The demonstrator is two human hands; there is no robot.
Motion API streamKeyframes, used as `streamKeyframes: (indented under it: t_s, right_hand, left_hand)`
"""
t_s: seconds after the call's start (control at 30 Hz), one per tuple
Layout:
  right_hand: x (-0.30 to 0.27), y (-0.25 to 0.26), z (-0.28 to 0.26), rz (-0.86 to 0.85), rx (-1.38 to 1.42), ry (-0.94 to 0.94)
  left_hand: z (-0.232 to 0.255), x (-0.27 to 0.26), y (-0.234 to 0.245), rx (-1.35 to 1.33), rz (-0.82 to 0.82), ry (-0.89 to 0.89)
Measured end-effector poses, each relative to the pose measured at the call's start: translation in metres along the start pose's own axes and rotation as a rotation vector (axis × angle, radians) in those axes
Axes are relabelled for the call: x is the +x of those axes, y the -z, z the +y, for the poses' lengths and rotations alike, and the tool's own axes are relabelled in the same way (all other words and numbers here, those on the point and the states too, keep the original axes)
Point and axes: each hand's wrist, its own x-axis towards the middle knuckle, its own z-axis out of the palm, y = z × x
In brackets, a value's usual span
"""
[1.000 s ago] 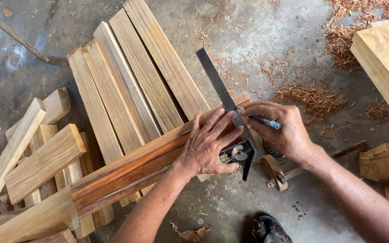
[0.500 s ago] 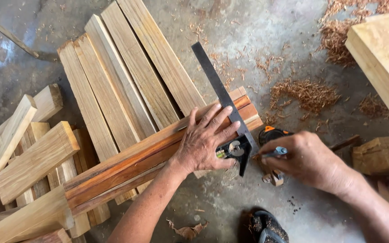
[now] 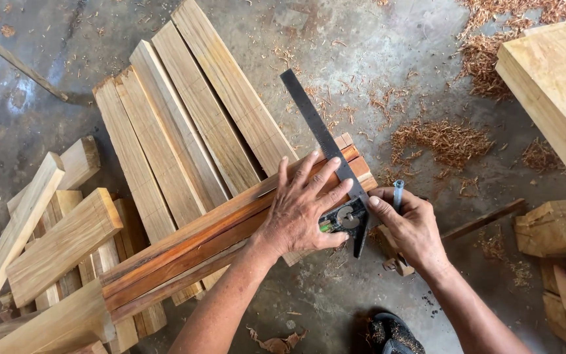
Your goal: Marking measurements and cut lines on wooden planks using a combination square and a pen.
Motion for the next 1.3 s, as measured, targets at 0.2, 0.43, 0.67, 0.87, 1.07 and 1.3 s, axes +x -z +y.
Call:
streamKeyframes:
  t_s: [0.2,0.43,0.67,0.87,1.07,1.3]
  right_hand:
    - [0.002,0.006,0.005,0.02,0.185,-0.017]
    - [0.004,0.007,0.0,-0.006,0.117,-0.017]
    - [0.007,0.009,-0.003,-0.027,0.104,-0.042]
    - [0.008,0.01,-0.003,-0.03,0.086,-0.061]
    - [0.009,0.011,-0.003,-0.034,0.074,-0.072]
    - [0.007,0.03,-0.018,0.02,-0.156,-0.098]
  left_hand:
    - [0.005,0.008,-0.004,0.005,-0.001,-0.016]
    - [0.004,0.009,-0.005,-0.01,0.015,-0.027]
    - [0.005,0.01,-0.001,-0.005,0.003,-0.015]
    - [0.005,0.011,-0.002,-0.011,0.002,-0.012]
    - [0.007,0.012,0.002,-0.008,-0.002,-0.013]
    - [0.005,0.012,-0.001,0.03,-0.01,-0.008]
